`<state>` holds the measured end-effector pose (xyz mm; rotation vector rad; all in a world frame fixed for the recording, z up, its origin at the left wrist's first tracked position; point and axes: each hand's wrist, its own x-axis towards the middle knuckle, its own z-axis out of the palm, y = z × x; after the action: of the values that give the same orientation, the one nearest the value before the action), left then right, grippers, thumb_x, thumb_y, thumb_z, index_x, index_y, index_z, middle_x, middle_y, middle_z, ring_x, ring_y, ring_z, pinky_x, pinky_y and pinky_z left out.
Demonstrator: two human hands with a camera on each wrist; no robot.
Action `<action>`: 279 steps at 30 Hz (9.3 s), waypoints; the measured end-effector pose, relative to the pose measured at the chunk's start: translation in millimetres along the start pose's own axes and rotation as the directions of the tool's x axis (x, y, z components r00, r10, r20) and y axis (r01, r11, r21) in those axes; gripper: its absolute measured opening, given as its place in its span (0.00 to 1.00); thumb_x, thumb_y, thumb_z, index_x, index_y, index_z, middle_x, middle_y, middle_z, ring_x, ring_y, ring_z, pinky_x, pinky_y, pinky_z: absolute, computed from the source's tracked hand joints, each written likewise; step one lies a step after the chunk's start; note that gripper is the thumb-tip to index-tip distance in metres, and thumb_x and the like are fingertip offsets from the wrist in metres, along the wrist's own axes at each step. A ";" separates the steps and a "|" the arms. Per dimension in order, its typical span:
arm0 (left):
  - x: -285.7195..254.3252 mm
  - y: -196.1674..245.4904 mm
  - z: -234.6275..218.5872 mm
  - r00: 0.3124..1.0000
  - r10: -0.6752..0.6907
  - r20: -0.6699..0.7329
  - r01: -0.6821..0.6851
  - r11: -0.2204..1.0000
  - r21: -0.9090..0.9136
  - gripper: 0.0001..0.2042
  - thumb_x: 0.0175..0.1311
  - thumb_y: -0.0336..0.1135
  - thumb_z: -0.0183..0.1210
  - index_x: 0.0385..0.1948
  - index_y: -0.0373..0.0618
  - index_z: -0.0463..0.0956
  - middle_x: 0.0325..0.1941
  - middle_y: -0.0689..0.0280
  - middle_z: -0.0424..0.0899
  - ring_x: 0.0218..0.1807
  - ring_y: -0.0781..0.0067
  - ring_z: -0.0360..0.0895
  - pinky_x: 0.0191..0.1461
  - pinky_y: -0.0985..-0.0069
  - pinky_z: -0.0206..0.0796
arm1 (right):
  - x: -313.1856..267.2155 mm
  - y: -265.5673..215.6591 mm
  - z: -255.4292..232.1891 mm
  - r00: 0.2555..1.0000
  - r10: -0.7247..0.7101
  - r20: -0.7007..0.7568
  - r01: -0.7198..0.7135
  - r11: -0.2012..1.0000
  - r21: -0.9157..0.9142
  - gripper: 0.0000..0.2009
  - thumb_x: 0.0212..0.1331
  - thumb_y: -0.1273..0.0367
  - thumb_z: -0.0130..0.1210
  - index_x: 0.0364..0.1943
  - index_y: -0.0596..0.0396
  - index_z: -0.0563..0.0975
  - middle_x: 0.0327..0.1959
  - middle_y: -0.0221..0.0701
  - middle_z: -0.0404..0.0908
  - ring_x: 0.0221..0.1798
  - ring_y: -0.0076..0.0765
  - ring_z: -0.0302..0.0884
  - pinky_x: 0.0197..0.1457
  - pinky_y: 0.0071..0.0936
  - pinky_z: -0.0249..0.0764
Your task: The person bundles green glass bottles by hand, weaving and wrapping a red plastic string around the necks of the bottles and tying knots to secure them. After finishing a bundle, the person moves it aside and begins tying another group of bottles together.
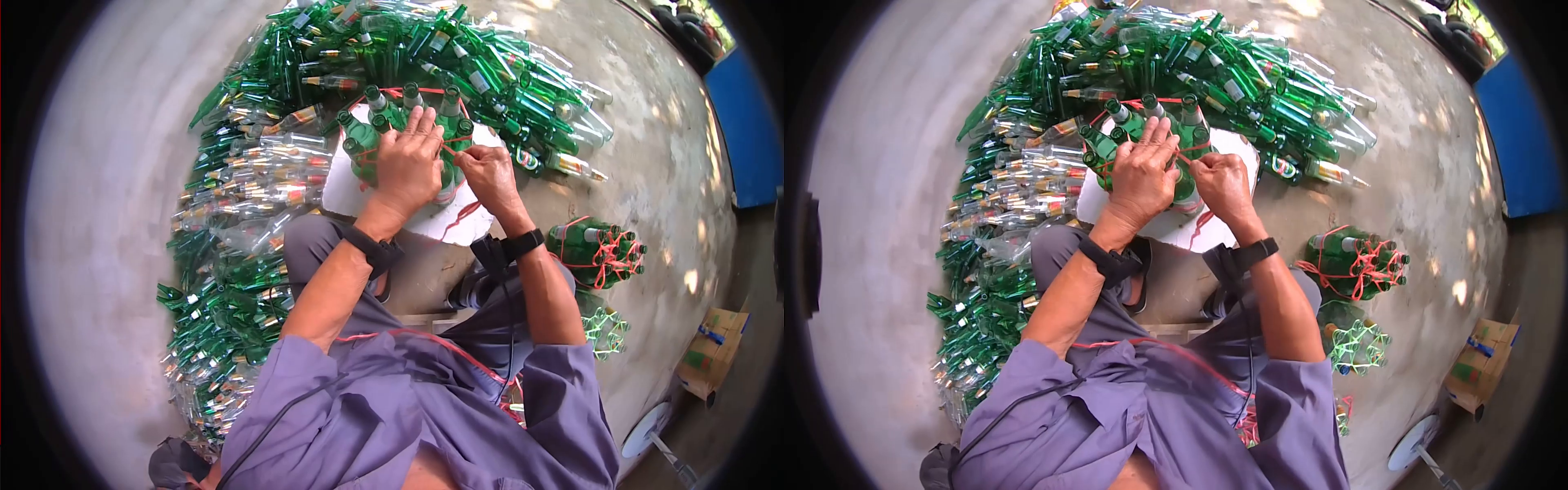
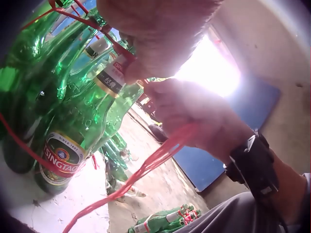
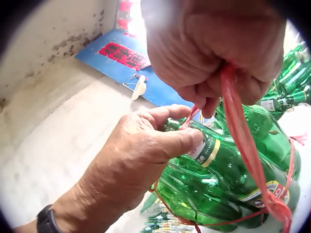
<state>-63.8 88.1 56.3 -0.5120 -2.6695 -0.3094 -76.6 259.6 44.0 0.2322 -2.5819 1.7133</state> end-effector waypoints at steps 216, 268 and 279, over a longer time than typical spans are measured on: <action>-0.1 -7.6 -8.6 0.997 0.024 0.076 -0.027 0.999 0.031 0.30 0.46 0.49 0.70 0.56 0.52 0.80 0.73 0.62 0.67 0.64 0.61 0.69 0.69 0.54 0.51 | -16.1 27.6 -46.8 0.969 -0.091 0.228 0.143 0.964 -0.223 0.13 0.62 0.67 0.58 0.28 0.66 0.84 0.20 0.43 0.82 0.22 0.33 0.80 0.31 0.32 0.74; -68.1 -15.0 -20.4 0.910 -0.396 -0.121 0.327 0.867 -0.376 0.44 0.48 0.33 0.70 0.71 0.37 0.59 0.75 0.39 0.59 0.75 0.40 0.58 0.77 0.54 0.49 | 66.8 62.6 4.1 0.998 -0.033 0.056 0.035 0.999 -0.035 0.13 0.65 0.67 0.55 0.29 0.66 0.79 0.14 0.26 0.63 0.21 0.17 0.59 0.25 0.28 0.60; -72.4 -28.6 38.4 0.756 -0.629 0.182 0.559 0.474 -0.680 0.52 0.51 0.36 0.69 0.74 0.29 0.41 0.76 0.34 0.52 0.78 0.37 0.53 0.79 0.62 0.51 | 70.2 81.1 11.3 0.997 -0.069 0.037 0.069 0.998 -0.013 0.12 0.66 0.67 0.54 0.34 0.64 0.83 0.15 0.26 0.67 0.21 0.16 0.62 0.25 0.27 0.61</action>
<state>-26.7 50.9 -12.8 0.3022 -2.4445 -1.5714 -157.0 272.7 -26.8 0.3508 -2.5783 1.6824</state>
